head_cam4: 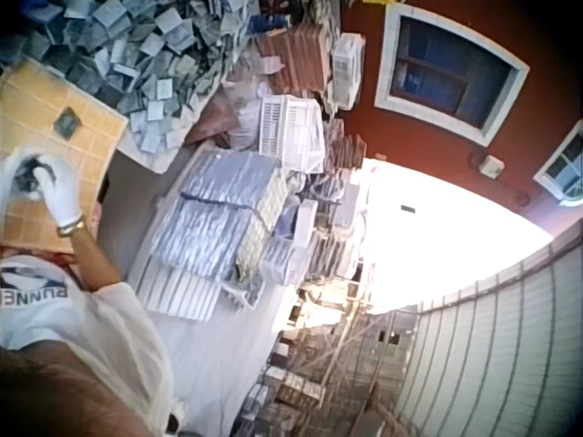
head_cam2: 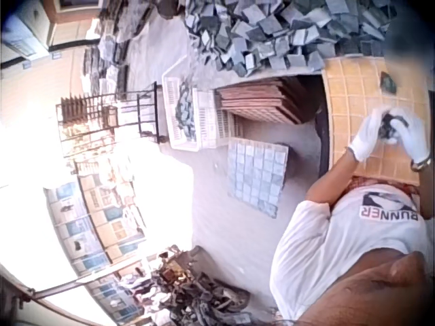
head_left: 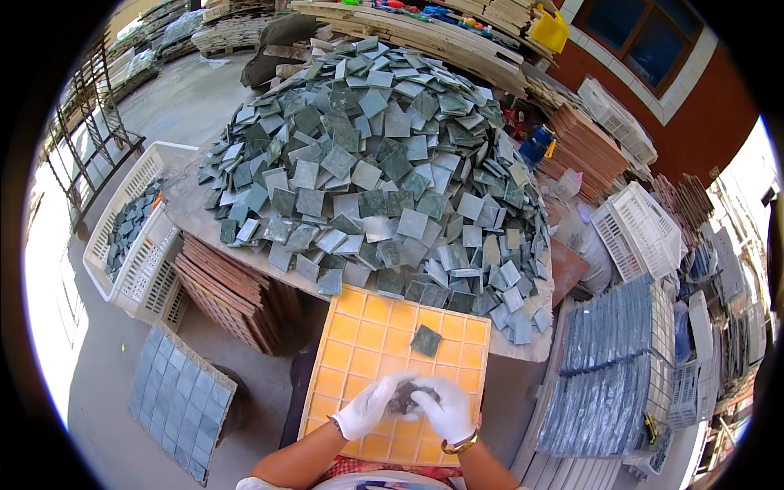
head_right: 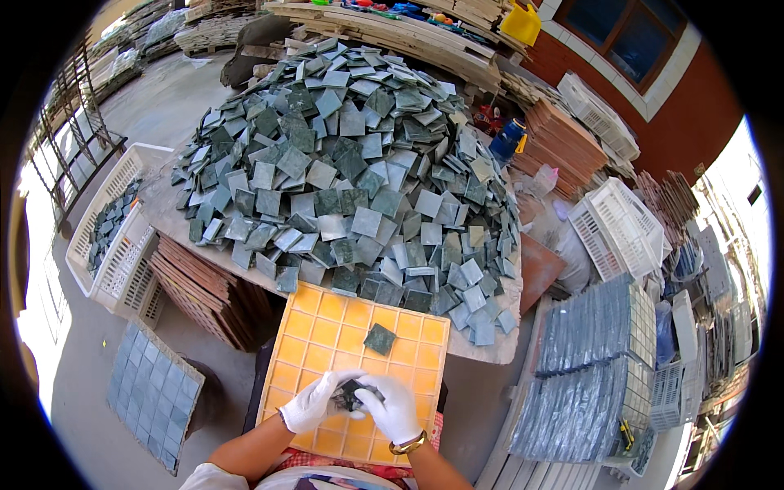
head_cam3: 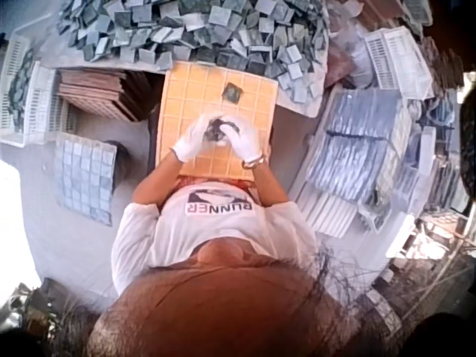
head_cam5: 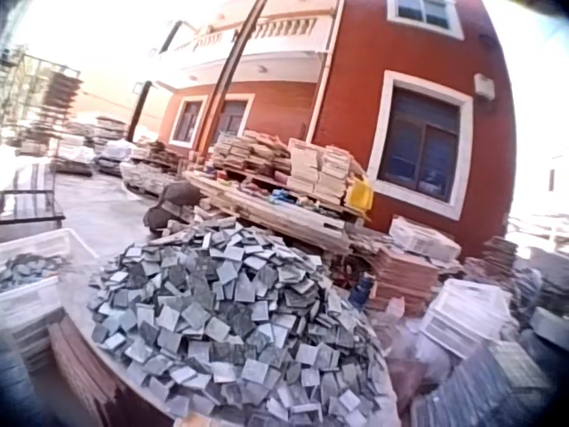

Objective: The person places small square tiles onto a yellow grid board, arranging them one by one to fill the grid. The person then lifts the completed tile sheet and sets it aside before continuing with another grid.

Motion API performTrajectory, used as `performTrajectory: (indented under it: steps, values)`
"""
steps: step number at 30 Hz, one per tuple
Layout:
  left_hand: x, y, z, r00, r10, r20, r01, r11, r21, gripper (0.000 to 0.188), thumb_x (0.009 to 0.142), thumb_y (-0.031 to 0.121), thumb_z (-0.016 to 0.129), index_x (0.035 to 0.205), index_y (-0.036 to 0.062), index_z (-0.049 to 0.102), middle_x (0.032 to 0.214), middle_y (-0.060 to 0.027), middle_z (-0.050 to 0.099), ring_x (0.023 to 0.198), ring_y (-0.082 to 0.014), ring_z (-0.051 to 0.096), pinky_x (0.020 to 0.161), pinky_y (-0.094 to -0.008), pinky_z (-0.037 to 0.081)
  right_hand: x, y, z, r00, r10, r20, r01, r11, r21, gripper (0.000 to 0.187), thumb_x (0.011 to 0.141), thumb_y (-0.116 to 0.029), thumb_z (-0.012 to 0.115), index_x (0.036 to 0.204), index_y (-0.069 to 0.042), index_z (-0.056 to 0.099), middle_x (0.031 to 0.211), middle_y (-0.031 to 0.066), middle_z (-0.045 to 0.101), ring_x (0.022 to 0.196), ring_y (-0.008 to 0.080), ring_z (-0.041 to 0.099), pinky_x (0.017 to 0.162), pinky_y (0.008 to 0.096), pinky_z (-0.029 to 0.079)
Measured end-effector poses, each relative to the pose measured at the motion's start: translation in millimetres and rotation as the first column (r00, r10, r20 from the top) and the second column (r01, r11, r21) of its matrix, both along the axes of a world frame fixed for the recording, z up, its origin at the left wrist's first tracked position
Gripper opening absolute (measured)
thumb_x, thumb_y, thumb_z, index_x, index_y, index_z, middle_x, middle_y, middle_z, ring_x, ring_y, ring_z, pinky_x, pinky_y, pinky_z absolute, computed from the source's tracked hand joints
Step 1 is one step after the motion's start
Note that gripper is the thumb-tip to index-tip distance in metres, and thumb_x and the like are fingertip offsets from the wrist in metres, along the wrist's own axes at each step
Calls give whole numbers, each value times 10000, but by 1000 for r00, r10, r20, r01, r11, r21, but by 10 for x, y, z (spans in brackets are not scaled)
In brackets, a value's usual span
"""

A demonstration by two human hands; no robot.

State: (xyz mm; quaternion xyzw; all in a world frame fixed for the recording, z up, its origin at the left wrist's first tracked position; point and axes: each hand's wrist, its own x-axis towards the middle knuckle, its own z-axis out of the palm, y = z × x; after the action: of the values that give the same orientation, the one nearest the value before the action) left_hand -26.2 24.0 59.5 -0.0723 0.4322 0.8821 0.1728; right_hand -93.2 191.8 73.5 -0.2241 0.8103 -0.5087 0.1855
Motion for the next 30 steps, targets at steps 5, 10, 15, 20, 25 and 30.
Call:
performTrajectory:
  steps: [5,10,15,20,25,30]
  values:
    - [92,-12,-142,979,-63,195,55,998,44,697,990,577,309,1377,12,429,1223,-139,584,1097,-228,601,918,-381,514,-63,54,-62,994,19,110,-27,997,75,170,904,-153,604,989,-23,672,836,82,662,761,154,633,687,278,491]
    - [118,-169,-320,987,160,31,-147,955,-259,427,989,258,473,1301,-33,506,1215,-135,609,1081,-201,607,928,-322,491,-424,123,-123,997,71,-6,-70,992,108,182,895,-146,617,1015,-18,665,872,87,673,768,157,637,694,280,497]
    - [-528,-840,-202,739,321,-593,-652,120,-748,538,857,180,651,1323,-26,476,1320,-198,536,1205,-311,535,996,-381,434,-1645,92,-337,871,-310,-381,247,947,-206,290,881,-91,618,1161,-16,602,972,125,673,793,178,659,720,303,523]
    - [-1157,-1386,-226,703,15,-711,-665,-340,-665,653,840,278,668,1368,-9,414,1405,-206,446,1321,-373,393,1112,-481,269,-2352,-83,-222,565,-256,-784,337,939,-64,276,856,-201,659,1086,-55,610,1076,157,627,1025,356,573,907,413,452]
    - [-1651,-1268,-337,749,-55,-660,-607,-457,-650,758,811,464,660,1370,0,444,1427,-248,413,1326,-378,386,1133,-524,203,-2713,-395,-437,658,-69,-750,336,918,210,432,963,-392,459,1277,-120,575,1332,175,528,1292,393,401,1079,511,278]
    - [-1800,-958,-235,705,16,-709,-626,-456,-633,605,789,566,621,1185,108,635,1430,-284,390,1299,-416,374,1088,-506,240,-2699,-853,-410,660,-58,-749,349,907,238,741,873,-566,536,1238,79,536,1323,235,514,1299,376,410,1082,474,294]
